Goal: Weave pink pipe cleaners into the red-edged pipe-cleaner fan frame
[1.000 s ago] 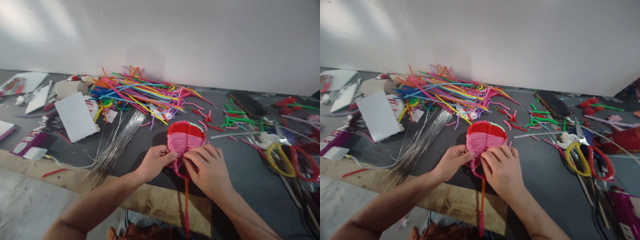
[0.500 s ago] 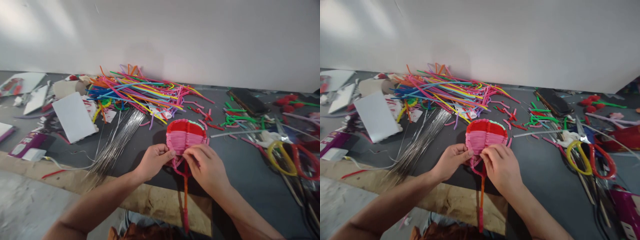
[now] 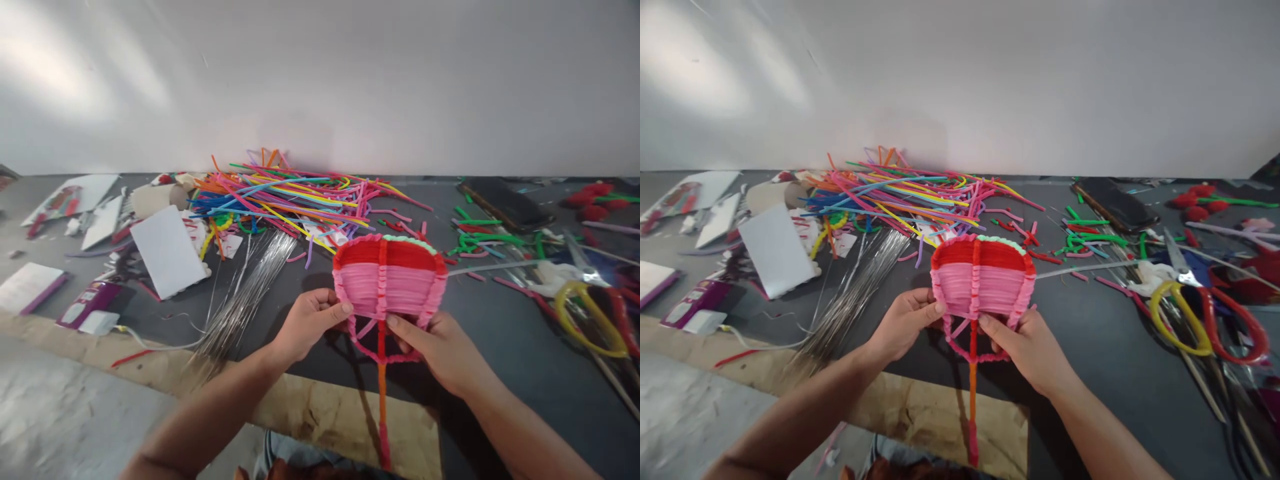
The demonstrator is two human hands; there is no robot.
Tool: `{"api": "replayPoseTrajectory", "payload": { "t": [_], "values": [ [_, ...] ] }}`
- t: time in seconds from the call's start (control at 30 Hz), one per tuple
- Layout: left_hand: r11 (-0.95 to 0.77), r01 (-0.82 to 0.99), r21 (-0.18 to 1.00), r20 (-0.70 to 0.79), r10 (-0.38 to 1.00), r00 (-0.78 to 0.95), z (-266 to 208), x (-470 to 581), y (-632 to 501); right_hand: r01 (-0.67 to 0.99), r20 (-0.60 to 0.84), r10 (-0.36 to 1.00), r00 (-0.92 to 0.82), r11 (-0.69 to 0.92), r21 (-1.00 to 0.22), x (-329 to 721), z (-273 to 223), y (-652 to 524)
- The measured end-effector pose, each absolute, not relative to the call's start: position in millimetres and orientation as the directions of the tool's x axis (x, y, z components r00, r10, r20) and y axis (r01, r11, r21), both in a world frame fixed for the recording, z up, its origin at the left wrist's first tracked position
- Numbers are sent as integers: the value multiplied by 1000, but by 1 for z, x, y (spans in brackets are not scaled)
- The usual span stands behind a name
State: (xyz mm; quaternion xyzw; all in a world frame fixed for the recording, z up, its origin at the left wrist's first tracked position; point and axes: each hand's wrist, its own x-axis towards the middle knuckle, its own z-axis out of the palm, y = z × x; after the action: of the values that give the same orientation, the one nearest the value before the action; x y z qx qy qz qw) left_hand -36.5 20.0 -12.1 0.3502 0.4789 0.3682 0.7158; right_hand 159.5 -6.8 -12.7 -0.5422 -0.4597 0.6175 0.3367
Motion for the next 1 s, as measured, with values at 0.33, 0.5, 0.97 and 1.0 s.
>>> {"api": "replayPoseTrajectory", "payload": {
  "t": [0.33,0.5,0.97,1.0],
  "values": [
    [422,-46,906,-390,870,301,-7,-38,22,105,-424,874,-236,-411,-905,161,-8,-7],
    [429,-96,898,-361,845,395,-8,-37,19,-20,-475,845,-244,-495,-869,160,-13,-4],
    [374,-87,923,-360,923,138,-12,-43,26,107,-127,949,289,-164,-981,197,-8,7],
    [366,-74,928,-355,926,130,-12,-41,25,252,9,945,326,-78,-964,196,-8,6]
  ]
}}
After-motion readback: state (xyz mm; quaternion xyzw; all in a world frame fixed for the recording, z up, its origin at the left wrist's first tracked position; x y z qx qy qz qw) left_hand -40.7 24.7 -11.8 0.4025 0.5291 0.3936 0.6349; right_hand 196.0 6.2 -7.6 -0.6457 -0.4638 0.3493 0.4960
